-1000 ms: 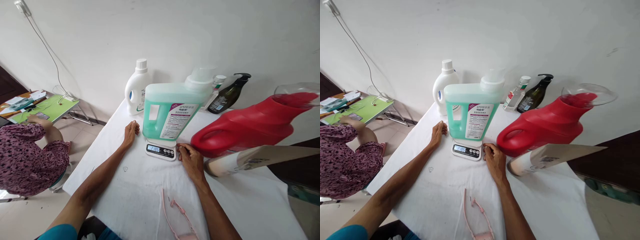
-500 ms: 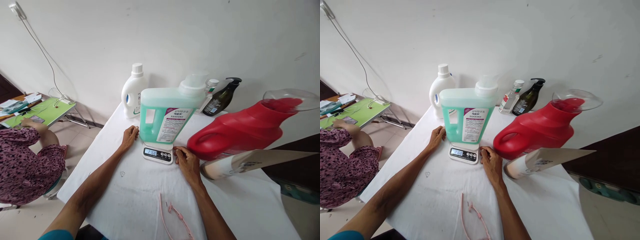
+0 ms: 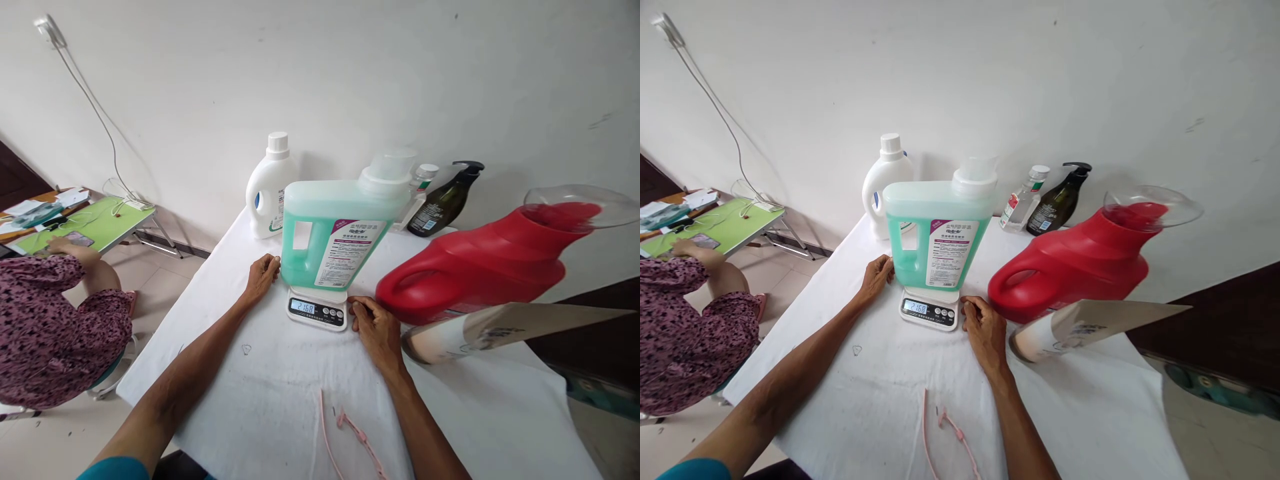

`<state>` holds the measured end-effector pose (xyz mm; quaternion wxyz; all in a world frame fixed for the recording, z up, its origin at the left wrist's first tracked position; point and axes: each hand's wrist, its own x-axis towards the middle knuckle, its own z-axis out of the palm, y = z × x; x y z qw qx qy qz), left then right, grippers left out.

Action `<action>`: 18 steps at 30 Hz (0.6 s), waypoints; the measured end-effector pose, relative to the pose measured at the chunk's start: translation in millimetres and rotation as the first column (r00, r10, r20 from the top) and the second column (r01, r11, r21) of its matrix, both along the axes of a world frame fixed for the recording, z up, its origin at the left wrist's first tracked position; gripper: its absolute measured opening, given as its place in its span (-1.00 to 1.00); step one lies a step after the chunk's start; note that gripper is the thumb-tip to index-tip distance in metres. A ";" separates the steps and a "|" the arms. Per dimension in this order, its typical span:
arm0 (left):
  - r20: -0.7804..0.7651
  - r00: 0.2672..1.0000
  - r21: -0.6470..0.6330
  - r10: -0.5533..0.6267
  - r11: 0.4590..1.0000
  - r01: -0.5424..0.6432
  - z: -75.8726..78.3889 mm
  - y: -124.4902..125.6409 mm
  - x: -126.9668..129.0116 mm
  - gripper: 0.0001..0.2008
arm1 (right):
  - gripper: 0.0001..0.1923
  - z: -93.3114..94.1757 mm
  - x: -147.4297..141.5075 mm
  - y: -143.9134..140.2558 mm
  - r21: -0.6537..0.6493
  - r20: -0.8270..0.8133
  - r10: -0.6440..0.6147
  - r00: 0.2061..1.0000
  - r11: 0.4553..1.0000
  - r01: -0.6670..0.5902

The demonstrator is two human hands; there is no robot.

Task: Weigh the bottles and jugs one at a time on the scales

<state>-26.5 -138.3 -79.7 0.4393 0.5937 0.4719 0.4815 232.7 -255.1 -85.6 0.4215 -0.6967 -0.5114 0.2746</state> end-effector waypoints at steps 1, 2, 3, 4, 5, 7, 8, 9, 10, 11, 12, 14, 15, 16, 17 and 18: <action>-0.003 1.000 -0.001 0.001 1.000 -0.001 0.2 -0.2 0.0 -0.49 | -0.43 0.3 -0.1 -0.2 0.000 -0.001 -0.001 1.000 1.000 0.001; -0.007 1.000 -0.003 0.002 1.000 -0.002 0.4 -0.3 0.1 -0.50 | -0.43 0.6 -0.2 -0.4 0.000 -0.002 -0.003 1.000 1.000 0.003; -0.011 1.000 -0.005 0.006 1.000 -0.006 0.5 -0.4 0.2 -0.50 | -0.43 1.0 -0.3 -0.6 -0.001 -0.002 -0.004 1.000 1.000 0.004; -0.015 1.000 -0.007 0.010 1.000 -0.010 0.5 -0.4 0.2 -0.51 | -0.43 1.4 -0.4 -0.7 -0.003 -0.001 -0.005 1.000 1.000 0.005; -0.018 1.000 -0.009 0.013 1.000 -0.013 0.3 -0.4 0.3 -0.51 | -0.43 2.0 -0.6 -0.8 -0.004 -0.001 -0.004 1.000 1.000 0.004; -0.022 1.000 -0.014 0.014 1.000 -0.014 -0.1 -0.1 0.2 -0.52 | -0.43 3.2 -0.8 -0.9 -0.004 -0.002 -0.002 1.000 1.000 0.002; -0.024 1.000 -0.015 0.013 1.000 -0.013 -0.3 0.1 0.2 -0.52 | -0.43 3.8 -0.9 -0.9 -0.004 -0.004 0.000 1.000 1.000 0.000; -0.028 1.000 -0.015 0.011 1.000 -0.011 -0.5 0.4 0.1 -0.52 | -0.43 4.2 -1.0 -0.8 -0.005 -0.007 0.001 1.000 1.000 -0.001; -0.032 0.999 -0.013 0.009 1.000 -0.010 -0.7 0.7 0.1 -0.52 | -0.43 4.6 -1.0 -0.6 -0.006 -0.009 0.001 1.000 1.000 -0.001; -0.035 0.999 -0.011 0.010 1.000 -0.010 -1.0 1.1 0.2 -0.51 | -0.44 4.7 -1.0 -0.3 -0.007 -0.011 0.000 1.000 1.000 0.000; -0.038 0.999 -0.009 0.010 1.000 -0.011 -1.2 1.4 0.3 -0.50 | -0.44 4.6 -0.9 0.0 -0.007 -0.012 -0.002 1.000 1.000 0.002; -0.037 0.999 -0.006 0.013 1.000 -0.014 -1.8 1.7 0.8 -0.48 | -0.43 4.1 -0.7 0.6 -0.005 -0.015 -0.009 1.000 1.000 0.008; -0.036 0.999 -0.003 0.015 1.000 -0.015 -2.1 1.5 1.0 -0.47 | -0.42 3.8 -0.6 0.8 -0.005 -0.017 -0.011 1.000 1.000 0.011; -0.035 0.999 0.000 0.019 1.000 -0.019 -2.3 0.9 1.2 -0.45 | -0.41 3.5 -0.5 0.7 -0.007 -0.019 -0.012 1.000 1.000 0.012; -0.035 0.999 0.001 0.023 1.000 -0.023 -2.1 -0.1 1.4 -0.43 | -0.40 3.4 -0.4 0.5 -0.008 -0.021 -0.010 1.000 1.000 0.010; -0.032 0.999 -0.002 0.030 1.000 -0.030 -1.3 -1.5 1.6 -0.41 | -0.39 3.3 -0.3 0.0 -0.009 -0.024 -0.007 1.000 1.000 0.007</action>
